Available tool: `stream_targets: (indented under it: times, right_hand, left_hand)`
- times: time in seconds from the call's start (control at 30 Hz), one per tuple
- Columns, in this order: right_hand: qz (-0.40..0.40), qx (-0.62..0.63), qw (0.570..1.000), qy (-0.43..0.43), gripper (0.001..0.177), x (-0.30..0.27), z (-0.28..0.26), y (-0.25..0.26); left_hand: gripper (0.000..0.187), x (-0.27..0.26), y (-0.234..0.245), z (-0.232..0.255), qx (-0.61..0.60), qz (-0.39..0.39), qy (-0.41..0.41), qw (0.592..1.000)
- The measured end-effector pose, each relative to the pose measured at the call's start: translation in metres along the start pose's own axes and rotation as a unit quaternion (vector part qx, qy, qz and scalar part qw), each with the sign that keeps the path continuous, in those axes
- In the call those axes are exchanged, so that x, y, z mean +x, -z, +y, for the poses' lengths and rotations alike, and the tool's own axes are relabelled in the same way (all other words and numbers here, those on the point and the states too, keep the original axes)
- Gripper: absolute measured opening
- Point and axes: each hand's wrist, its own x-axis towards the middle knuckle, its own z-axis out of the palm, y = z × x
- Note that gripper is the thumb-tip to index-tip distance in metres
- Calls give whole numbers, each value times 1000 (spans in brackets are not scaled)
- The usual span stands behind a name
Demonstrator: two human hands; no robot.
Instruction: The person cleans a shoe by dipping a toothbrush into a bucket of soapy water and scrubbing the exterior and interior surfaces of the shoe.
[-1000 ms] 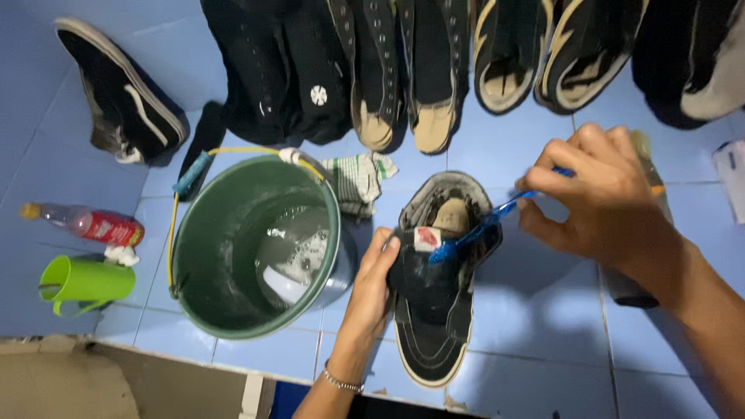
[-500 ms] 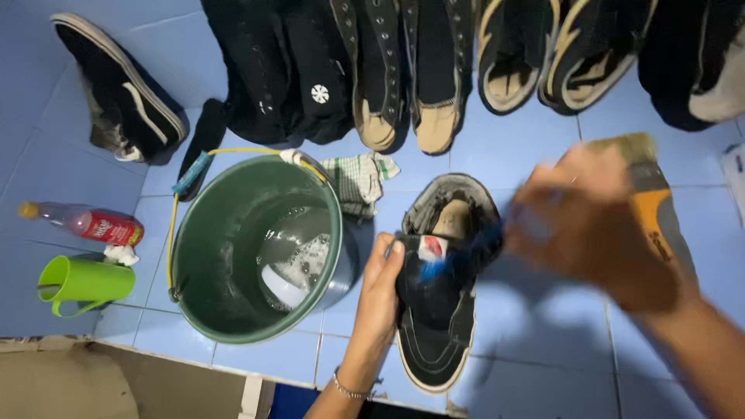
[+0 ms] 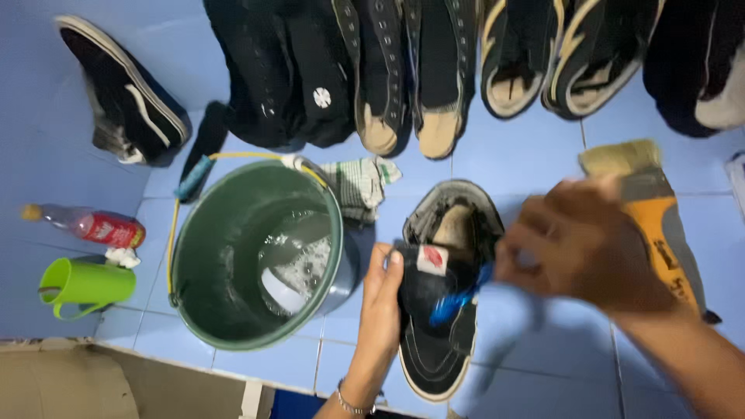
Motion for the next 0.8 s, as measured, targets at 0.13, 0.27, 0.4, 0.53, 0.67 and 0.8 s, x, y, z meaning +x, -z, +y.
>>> stream_targets:
  times: [0.13, 0.27, 0.4, 0.53, 0.67, 0.8]
  right_hand:
    - [45, -63, 993, 90, 22, -11, 12, -8]
    - [91, -4, 982, 166, 22, -1, -18, -2]
    - [97, -52, 991, 79, 27, -6, 6, -5]
    - [71, -14, 991, 109, 16, 8, 7, -2]
    - [-137, 12, 989, 46, 14, -21, 18, -26]
    - [16, -66, 995, 71, 22, -3, 11, -10]
  left_hand:
    - [24, -5, -3, -2, 45, 12, -14, 999]
    - [27, -9, -4, 9, 124, 13, -27, 992]
    - [26, -10, -1, 3, 41, 11, -34, 998]
    - [25, 0, -7, 5, 85, 5, -32, 996]
    - [27, -6, -7, 4, 113, 20, -17, 993]
    - [27, -6, -10, 8, 107, 33, -12, 994]
